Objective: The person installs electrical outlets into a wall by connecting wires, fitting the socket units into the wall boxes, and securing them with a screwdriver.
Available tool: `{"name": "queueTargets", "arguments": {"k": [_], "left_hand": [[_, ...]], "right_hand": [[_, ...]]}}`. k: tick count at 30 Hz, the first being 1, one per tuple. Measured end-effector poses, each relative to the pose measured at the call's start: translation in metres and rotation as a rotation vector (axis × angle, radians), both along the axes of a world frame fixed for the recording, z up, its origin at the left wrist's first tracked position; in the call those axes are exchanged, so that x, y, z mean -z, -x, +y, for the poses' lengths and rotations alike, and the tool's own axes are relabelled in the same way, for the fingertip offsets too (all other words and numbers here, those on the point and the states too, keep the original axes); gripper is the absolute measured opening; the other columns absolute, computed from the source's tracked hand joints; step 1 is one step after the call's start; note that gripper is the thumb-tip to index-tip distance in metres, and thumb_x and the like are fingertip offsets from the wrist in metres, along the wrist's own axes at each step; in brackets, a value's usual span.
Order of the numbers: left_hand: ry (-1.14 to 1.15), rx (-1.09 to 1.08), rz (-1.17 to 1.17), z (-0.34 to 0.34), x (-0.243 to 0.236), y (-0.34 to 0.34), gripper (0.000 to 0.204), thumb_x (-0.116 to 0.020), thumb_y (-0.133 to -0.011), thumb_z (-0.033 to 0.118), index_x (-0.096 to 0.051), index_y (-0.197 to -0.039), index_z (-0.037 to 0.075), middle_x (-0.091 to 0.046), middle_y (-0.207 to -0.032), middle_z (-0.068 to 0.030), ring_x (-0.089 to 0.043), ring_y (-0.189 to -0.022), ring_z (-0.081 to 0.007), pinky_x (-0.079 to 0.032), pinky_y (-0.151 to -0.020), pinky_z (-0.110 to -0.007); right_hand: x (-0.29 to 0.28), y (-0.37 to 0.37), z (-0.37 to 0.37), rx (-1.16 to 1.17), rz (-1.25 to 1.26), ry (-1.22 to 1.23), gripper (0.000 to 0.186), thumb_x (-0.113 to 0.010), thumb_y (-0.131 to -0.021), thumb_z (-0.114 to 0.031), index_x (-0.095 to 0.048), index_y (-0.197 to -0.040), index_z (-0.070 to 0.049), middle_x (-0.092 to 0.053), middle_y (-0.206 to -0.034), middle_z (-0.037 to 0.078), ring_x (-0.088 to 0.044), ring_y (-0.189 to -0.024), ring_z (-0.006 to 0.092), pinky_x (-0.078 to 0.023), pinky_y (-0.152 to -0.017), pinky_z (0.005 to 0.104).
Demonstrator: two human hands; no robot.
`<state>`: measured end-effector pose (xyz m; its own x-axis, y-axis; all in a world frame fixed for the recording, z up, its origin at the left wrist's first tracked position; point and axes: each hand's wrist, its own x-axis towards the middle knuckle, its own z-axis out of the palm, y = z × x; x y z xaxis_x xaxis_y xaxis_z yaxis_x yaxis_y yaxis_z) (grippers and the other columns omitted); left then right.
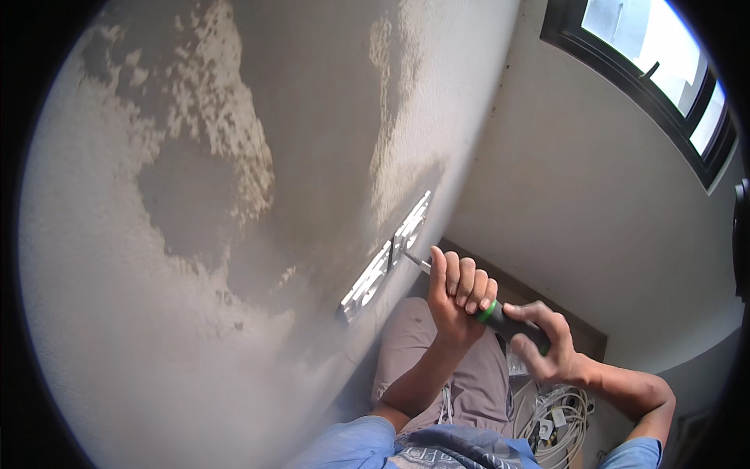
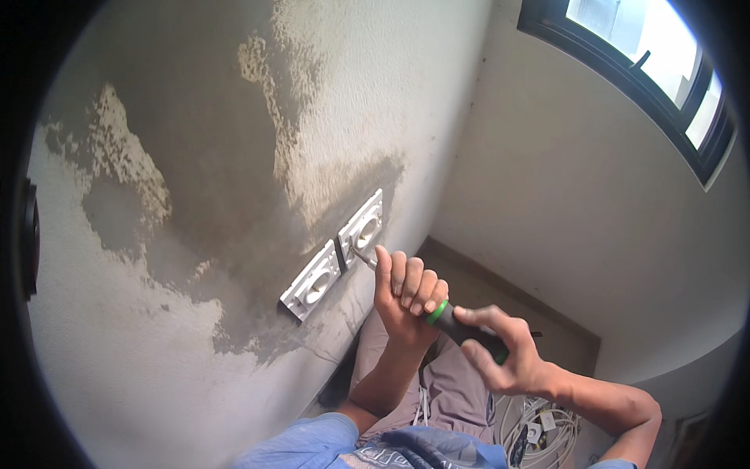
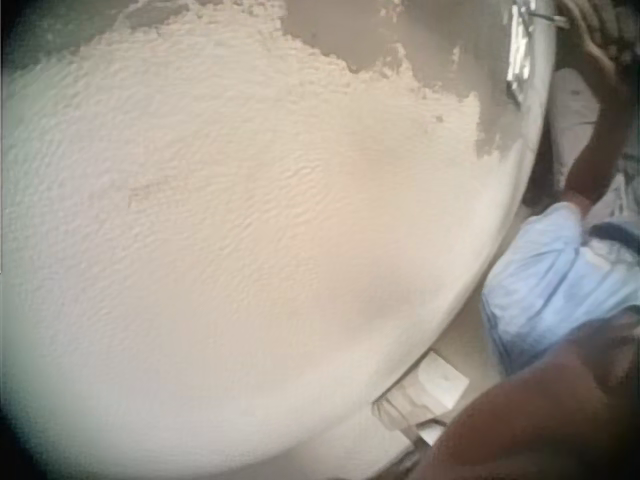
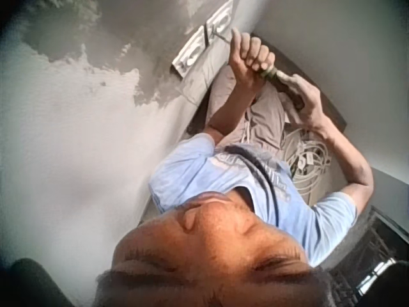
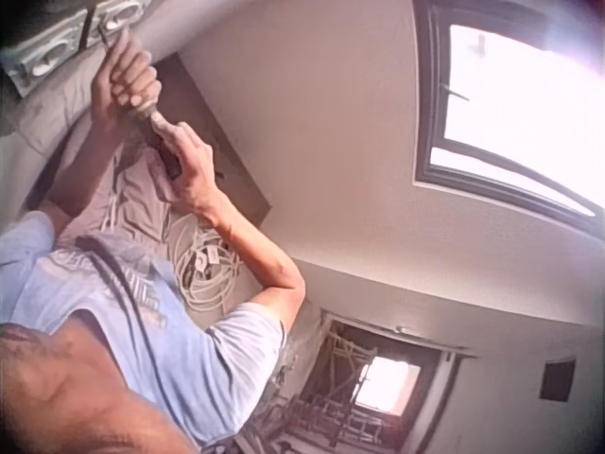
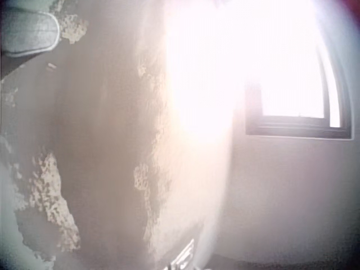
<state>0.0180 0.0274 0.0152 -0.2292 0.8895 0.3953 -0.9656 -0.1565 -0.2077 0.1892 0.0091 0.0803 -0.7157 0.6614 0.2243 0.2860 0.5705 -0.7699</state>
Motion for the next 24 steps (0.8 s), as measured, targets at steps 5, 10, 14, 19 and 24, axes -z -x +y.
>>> {"name": "queueTargets", "arguments": {"k": [5, 10, 14, 19, 24], "left_hand": [[0.069, -0.073, 0.025, 0.008, -0.008, 0.002, 0.052, -0.027, -0.109, 0.044, -0.033, -0.065, 0.016, -0.029, -0.053, 0.0032, -0.031, -0.043, -0.0103, -0.04, -0.052, -0.028], [0.062, -0.061, 0.111, -0.003, -0.013, -0.006, 0.052, -0.026, -0.109, 0.043, -0.032, -0.065, 0.016, -0.027, -0.053, 0.0036, -0.03, -0.042, -0.0097, -0.04, -0.05, -0.027], [0.048, -0.105, 0.48, -0.019, 0.022, -0.045, 0.066, -0.017, -0.099, 0.066, -0.036, -0.066, 0.013, -0.038, -0.06, -0.001, -0.044, -0.054, -0.0149, -0.046, -0.065, -0.032], [-0.374, 0.429, 0.83, -0.063, 0.076, -0.072, 0.104, -0.005, -0.085, 0.083, -0.061, -0.112, 0.0, -0.057, -0.119, -0.0174, -0.046, -0.128, -0.0283, -0.027, -0.115, -0.047], [0.019, 1.036, 1.642, -0.065, 0.12, -0.096, 0.074, -0.052, -0.1, 0.049, -0.022, -0.153, 0.006, -0.041, -0.145, -0.0147, -0.057, -0.115, -0.0221, -0.054, -0.088, -0.036]], "right_hand": [[0.0, 0.003, 0.005, 0.049, 0.418, 1.141, 0.043, -0.058, -0.099, -0.033, -0.048, -0.132, -0.009, -0.055, -0.081, 0.007, -0.04, -0.049, 0.0059, -0.03, -0.043, 0.0193], [-0.008, -0.007, 0.001, -0.048, 0.185, 0.69, 0.05, -0.055, -0.101, -0.037, -0.043, -0.138, -0.005, -0.059, -0.084, 0.008, -0.047, -0.055, 0.0066, -0.036, -0.047, 0.0204], [0.067, -0.053, -0.021, 0.059, 0.356, 0.685, 0.05, -0.055, -0.1, -0.042, -0.049, -0.132, -0.004, -0.062, -0.086, 0.009, -0.052, -0.06, 0.0084, -0.041, -0.05, 0.0231], [0.177, -0.133, -0.059, 0.619, 0.594, 0.828, 0.036, -0.053, -0.096, -0.041, -0.057, -0.086, -0.007, -0.058, -0.074, 0.001, -0.049, -0.059, 0.0075, -0.035, -0.046, 0.024], [0.225, -0.171, -0.085, 0.504, 0.134, 0.5, 0.031, -0.054, -0.098, -0.027, -0.061, -0.085, 0.0, -0.06, -0.072, 0.007, -0.054, -0.062, 0.0127, -0.042, -0.058, 0.0306]]}}
